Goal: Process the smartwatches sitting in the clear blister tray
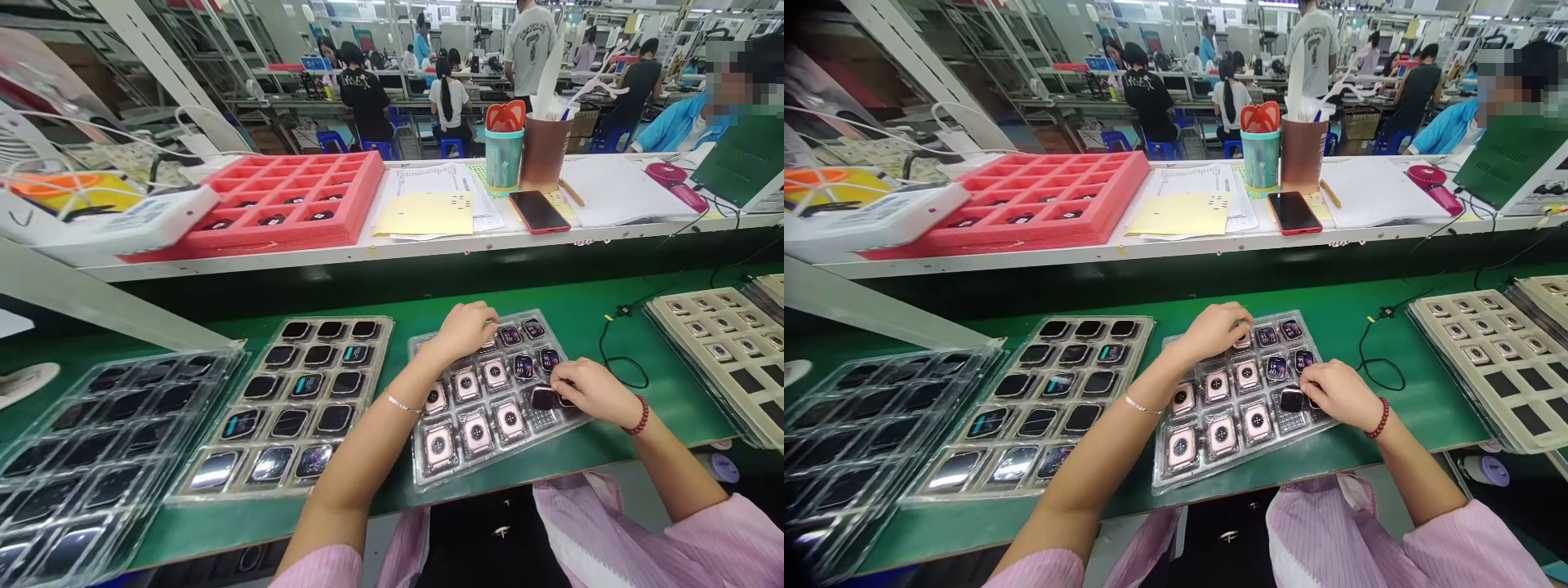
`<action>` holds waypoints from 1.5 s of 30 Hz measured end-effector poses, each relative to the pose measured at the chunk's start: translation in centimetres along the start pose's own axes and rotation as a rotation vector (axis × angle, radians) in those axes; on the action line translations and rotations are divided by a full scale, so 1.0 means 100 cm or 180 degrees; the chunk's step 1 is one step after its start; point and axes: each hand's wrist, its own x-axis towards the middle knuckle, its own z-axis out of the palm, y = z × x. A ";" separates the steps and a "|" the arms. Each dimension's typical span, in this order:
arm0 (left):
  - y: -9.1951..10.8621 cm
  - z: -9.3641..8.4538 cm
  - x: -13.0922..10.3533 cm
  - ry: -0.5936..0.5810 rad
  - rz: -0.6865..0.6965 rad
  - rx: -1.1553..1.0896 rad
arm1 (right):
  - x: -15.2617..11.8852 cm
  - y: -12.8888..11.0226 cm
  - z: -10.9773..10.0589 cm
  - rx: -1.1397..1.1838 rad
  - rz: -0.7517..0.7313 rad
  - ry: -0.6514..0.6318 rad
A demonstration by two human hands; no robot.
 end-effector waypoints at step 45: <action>-0.031 0.029 -0.031 0.0832 -0.0109 -0.0922 | 0.148 -0.005 0.007 0.0158 -0.0035 0.0067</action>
